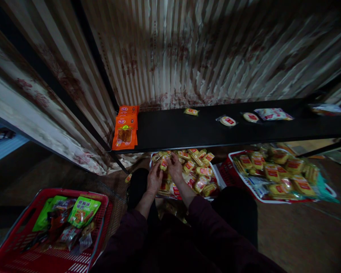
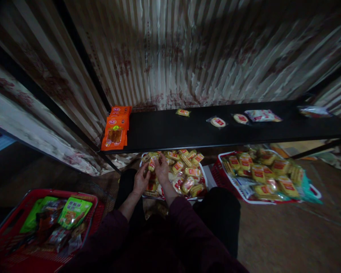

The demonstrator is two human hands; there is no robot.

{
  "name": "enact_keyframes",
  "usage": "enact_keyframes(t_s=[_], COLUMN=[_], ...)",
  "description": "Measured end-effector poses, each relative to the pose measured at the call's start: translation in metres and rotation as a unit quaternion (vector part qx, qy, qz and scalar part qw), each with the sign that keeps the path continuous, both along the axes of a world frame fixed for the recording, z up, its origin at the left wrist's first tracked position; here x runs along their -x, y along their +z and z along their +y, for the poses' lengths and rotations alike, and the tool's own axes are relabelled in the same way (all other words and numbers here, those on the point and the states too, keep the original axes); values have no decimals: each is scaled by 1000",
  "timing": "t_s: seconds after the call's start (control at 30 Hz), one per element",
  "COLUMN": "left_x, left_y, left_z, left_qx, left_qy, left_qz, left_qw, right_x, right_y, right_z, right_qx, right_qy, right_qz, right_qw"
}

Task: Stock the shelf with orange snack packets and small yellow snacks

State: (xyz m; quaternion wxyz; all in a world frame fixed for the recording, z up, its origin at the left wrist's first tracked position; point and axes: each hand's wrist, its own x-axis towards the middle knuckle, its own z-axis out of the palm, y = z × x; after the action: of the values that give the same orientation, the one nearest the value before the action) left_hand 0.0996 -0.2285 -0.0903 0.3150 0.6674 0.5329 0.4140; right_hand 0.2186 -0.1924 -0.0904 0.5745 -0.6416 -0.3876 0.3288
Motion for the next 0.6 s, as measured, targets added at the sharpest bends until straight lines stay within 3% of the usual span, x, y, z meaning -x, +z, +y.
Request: enact_keyframes(t_s=[0.27, 0.6], left_x=[0, -1], left_y=[-2, 9], left_z=[-2, 0], left_qx=[-29, -30], left_qy=[-3, -12], left_qz=[13, 2], left_qw=[999, 999], right_x=[-2, 8], right_y=[-3, -8], right_z=[-11, -25], right_qx=[-7, -8], right_qy=[24, 49], right_qz=[-26, -6], right_qw=[999, 999])
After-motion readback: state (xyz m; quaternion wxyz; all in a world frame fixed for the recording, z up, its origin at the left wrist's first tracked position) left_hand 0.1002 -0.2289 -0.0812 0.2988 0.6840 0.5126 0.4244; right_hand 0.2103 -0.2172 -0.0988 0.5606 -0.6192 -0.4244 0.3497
